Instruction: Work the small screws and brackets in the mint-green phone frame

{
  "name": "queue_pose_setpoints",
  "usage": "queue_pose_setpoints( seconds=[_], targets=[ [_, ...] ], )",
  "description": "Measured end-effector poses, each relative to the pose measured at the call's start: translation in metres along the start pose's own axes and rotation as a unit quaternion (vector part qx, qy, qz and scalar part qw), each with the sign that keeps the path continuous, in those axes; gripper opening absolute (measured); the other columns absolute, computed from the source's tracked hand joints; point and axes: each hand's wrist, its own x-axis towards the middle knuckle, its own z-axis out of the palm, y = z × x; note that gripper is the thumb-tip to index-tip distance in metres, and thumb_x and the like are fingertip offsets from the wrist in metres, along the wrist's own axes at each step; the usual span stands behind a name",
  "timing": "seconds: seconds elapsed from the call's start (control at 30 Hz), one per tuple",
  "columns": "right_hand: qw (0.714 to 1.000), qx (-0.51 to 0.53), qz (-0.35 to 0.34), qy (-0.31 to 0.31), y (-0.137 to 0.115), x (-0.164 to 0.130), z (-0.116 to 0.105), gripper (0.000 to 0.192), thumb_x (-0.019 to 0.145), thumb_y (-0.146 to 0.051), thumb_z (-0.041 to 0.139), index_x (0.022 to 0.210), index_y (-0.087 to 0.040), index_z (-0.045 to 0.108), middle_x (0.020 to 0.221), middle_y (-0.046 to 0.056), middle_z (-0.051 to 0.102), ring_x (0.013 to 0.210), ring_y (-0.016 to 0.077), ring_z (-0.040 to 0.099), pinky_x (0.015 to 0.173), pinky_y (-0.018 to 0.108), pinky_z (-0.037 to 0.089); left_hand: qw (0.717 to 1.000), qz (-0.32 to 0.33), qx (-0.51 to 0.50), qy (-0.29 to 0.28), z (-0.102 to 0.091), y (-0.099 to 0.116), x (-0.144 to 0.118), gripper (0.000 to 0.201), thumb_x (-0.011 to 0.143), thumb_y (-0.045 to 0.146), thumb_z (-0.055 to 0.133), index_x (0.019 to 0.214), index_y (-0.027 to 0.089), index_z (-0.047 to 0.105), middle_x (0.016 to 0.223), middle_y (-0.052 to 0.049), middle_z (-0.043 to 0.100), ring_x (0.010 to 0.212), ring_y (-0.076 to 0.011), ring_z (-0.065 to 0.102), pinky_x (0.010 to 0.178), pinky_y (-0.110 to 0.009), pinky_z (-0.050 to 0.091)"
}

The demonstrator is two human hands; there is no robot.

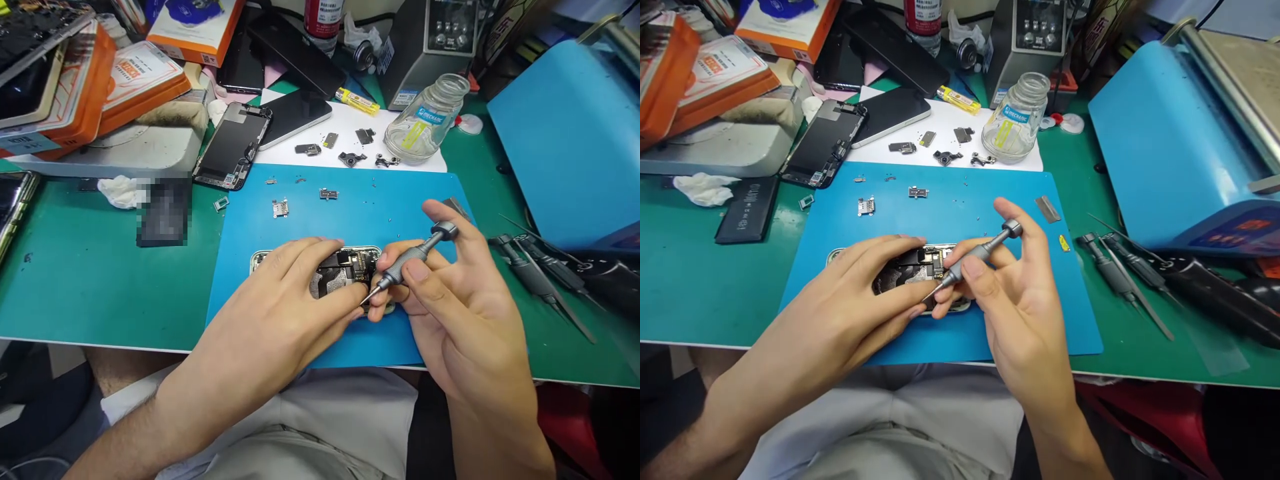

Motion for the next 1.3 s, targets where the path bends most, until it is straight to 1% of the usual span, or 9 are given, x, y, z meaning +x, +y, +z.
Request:
queue_pose_setpoints(
  seconds=[0.1,0.27,0.47,0.67,1.0,1.17,1.3],
  targets=[
    [0.999,0.039,0.009,0.014,-0.003,0.001,0.003,0.06,0.107,-0.034,0.067,0.161,-0.038,0.042,0.101,0.001,0.069,0.066,0.0191,0.069,0.054,0.036,0.065,1.0,0.006,0.0,-0.004,-0.001,0.0,0.0,0.032,0.12,0.021,0.046,0.138,0.024,0.072,0.159,-0.018,0.059,0.145,-0.0361,0.059,0.115,-0.053,0.055],
    [0.997,0.073,0.02,0.018,-0.007,0.001,0.007,0.058,0.105,-0.031,0.07,0.157,-0.038,0.044,0.1,0.0,0.071,0.065,0.0187,0.069,0.054,0.034,0.063,1.0,0.009,0.001,-0.013,-0.002,0.0,-0.001,0.031,0.119,0.02,0.046,0.137,0.023,0.072,0.161,-0.019,0.057,0.148,-0.0365,0.056,0.119,-0.054,0.052],
    [0.995,0.096,0.018,0.017,-0.008,0.001,0.01,0.059,0.104,-0.028,0.074,0.155,-0.036,0.047,0.098,-0.001,0.072,0.063,0.018,0.071,0.055,0.032,0.065,1.0,0.008,0.009,-0.01,0.0,-0.001,-0.002,0.03,0.119,0.019,0.048,0.139,0.025,0.07,0.162,-0.018,0.057,0.149,-0.0353,0.056,0.119,-0.053,0.052],
    [0.986,0.166,0.027,0.019,-0.013,-0.001,0.013,0.058,0.105,-0.025,0.076,0.155,-0.033,0.048,0.101,0.0,0.074,0.069,0.0154,0.073,0.06,0.027,0.068,1.0,0.012,0.012,-0.005,0.0,-0.001,-0.002,0.03,0.119,0.02,0.048,0.139,0.025,0.069,0.162,-0.017,0.057,0.145,-0.0357,0.058,0.116,-0.054,0.053],
    [0.986,0.165,0.035,0.011,-0.013,-0.001,0.012,0.058,0.105,-0.025,0.077,0.155,-0.036,0.049,0.099,-0.001,0.074,0.069,0.015,0.074,0.057,0.026,0.067,1.0,0.004,0.016,-0.006,0.0,-0.001,-0.004,0.026,0.119,0.022,0.049,0.137,0.026,0.068,0.163,-0.018,0.056,0.149,-0.0373,0.056,0.117,-0.056,0.052],
    [0.985,0.169,0.029,0.011,-0.013,-0.001,0.012,0.058,0.104,-0.023,0.077,0.154,-0.034,0.05,0.097,0.0,0.075,0.067,0.0157,0.074,0.055,0.026,0.066,1.0,0.003,0.013,-0.01,0.001,0.0,-0.004,0.026,0.12,0.023,0.05,0.139,0.026,0.067,0.164,-0.017,0.055,0.151,-0.037,0.055,0.118,-0.055,0.051],
    [0.985,0.167,0.034,0.014,-0.013,-0.001,0.012,0.06,0.102,-0.025,0.08,0.153,-0.036,0.052,0.097,-0.001,0.075,0.067,0.0158,0.074,0.054,0.027,0.066,1.0,0.008,0.014,-0.005,0.002,-0.001,-0.003,0.026,0.12,0.022,0.05,0.138,0.026,0.067,0.162,-0.017,0.056,0.148,-0.0368,0.056,0.116,-0.054,0.051]
  ],
)
